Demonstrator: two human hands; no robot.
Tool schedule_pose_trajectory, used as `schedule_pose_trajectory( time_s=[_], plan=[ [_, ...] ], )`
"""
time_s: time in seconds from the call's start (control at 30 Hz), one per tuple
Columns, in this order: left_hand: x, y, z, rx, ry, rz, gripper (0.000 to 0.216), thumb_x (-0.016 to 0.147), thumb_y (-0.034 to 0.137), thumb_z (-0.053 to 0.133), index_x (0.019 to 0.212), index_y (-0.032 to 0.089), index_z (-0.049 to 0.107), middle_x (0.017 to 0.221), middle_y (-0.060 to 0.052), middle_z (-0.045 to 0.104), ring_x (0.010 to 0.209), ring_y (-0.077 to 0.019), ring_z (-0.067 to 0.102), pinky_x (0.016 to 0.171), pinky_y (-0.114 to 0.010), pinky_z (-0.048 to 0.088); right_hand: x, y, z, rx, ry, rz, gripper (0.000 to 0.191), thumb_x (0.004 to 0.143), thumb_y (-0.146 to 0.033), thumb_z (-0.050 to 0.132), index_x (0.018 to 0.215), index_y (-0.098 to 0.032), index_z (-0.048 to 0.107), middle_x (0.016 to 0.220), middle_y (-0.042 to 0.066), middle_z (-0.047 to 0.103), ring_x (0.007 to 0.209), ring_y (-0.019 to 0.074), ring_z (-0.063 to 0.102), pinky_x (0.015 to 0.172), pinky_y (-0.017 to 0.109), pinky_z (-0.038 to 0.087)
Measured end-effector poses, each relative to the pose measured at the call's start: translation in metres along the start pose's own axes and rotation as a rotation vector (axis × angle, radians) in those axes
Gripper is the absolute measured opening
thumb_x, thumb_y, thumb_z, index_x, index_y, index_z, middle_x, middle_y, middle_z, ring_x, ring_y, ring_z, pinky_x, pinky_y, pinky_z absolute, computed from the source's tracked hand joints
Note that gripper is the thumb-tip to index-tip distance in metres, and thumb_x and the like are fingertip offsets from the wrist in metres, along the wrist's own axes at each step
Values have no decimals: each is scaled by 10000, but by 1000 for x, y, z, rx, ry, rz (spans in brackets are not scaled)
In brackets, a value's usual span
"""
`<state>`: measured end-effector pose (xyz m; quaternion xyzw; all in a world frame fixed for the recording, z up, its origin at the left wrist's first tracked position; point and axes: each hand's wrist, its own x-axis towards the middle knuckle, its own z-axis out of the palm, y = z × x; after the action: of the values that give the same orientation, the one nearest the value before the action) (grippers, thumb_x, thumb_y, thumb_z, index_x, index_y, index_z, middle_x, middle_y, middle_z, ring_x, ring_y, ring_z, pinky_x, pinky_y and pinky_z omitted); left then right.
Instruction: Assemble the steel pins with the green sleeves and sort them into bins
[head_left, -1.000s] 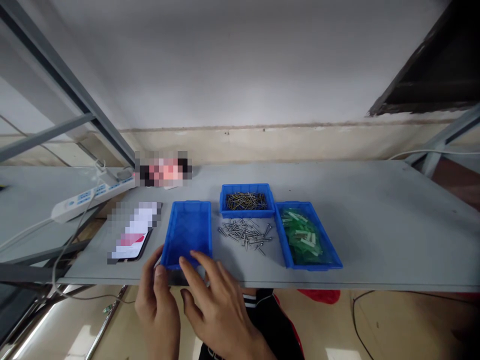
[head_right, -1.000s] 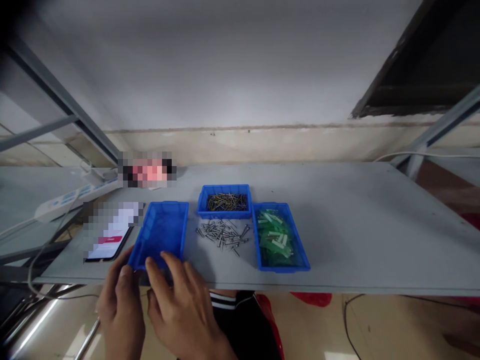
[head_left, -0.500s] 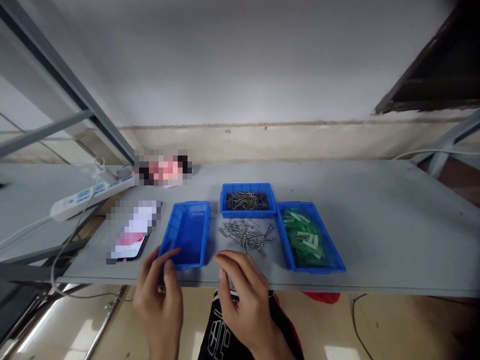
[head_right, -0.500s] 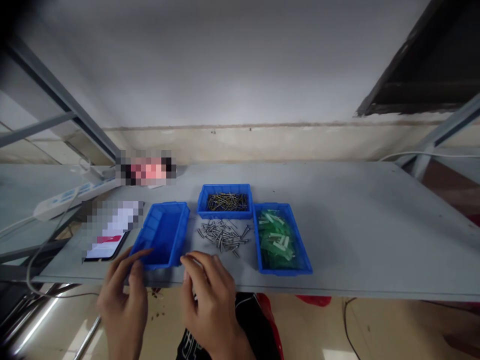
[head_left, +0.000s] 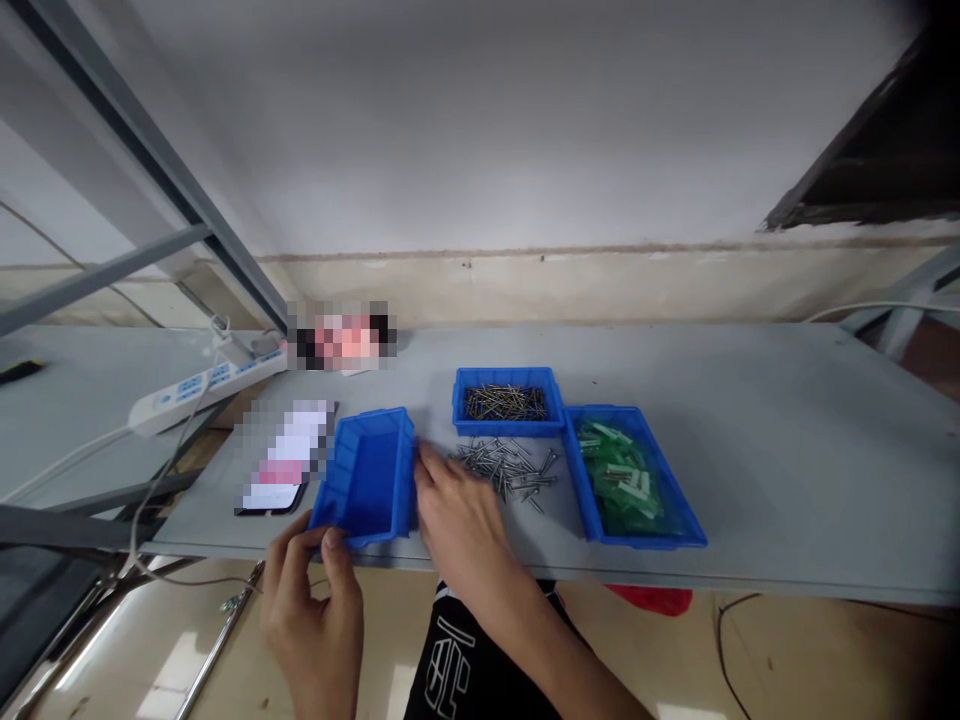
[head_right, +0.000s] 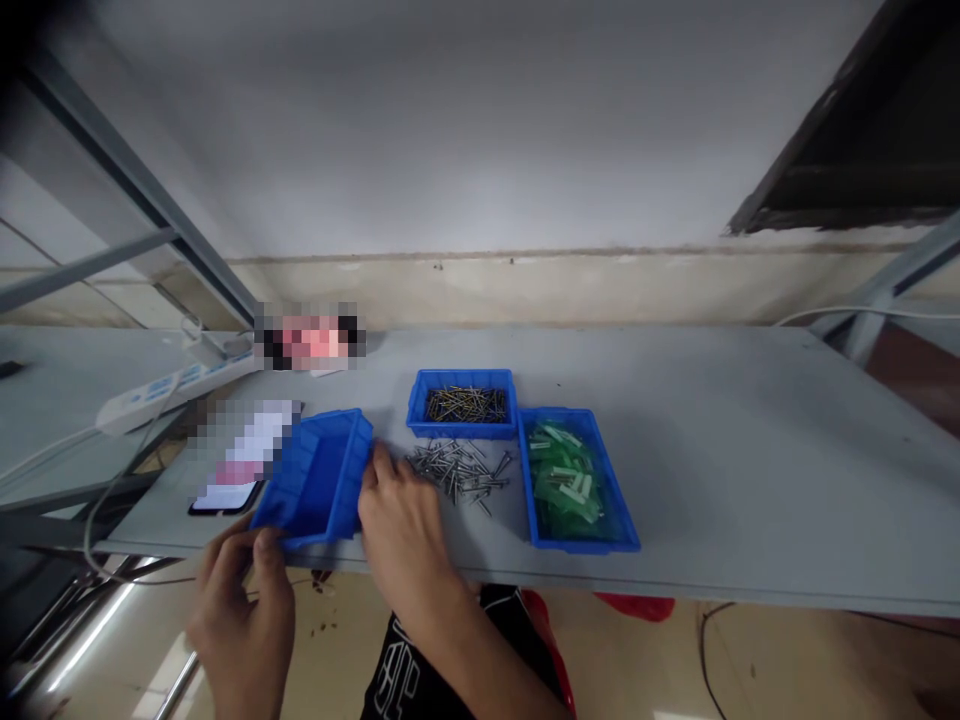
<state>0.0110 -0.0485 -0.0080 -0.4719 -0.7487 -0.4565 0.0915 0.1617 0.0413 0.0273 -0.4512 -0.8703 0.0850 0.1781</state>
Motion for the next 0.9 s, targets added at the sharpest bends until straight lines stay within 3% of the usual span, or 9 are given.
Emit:
schedule_pose_trajectory(
  time_s=[0.13, 0.33, 0.53, 0.9],
  plan=[
    [1, -2, -2, -12, -16, -43, 300, 1088, 464, 556, 974, 217, 685, 1190, -105, 732, 1167, -303, 703, 994, -424, 536, -9, -4, -3, -52, -21, 16, 549, 953, 3, 616, 1491, -84, 683, 1592, 207, 645, 1164, 320, 767, 879, 425, 714],
    [2, -3, 2, -17, -17, -9, 308, 1107, 455, 532, 980, 219, 684, 1140, -100, 712, 1148, -308, 696, 988, -441, 530, -16, -7, -3, -54, 5, 60, 403, 1058, -66, 551, 1421, -81, 723, 1532, 158, 700, 1142, 301, 743, 893, 425, 703],
    [4, -2, 3, 2, -36, 19, 306, 1101, 453, 537, 998, 206, 685, 1200, -133, 712, 1156, -330, 687, 988, -460, 522, -14, -7, 1, -3, -3, 15, 466, 1045, -57, 565, 1497, -71, 677, 1571, 161, 674, 1193, 310, 716, 939, 443, 697],
    [5, 12, 6, -20, -90, -19, 307, 1106, 439, 529, 1035, 210, 720, 1244, -125, 702, 1216, -327, 674, 1033, -472, 524, -43, 5, 5, -40, 75, 94, 447, 1065, -103, 583, 1495, -95, 707, 1602, 126, 664, 1227, 322, 716, 964, 456, 676]
  ],
)
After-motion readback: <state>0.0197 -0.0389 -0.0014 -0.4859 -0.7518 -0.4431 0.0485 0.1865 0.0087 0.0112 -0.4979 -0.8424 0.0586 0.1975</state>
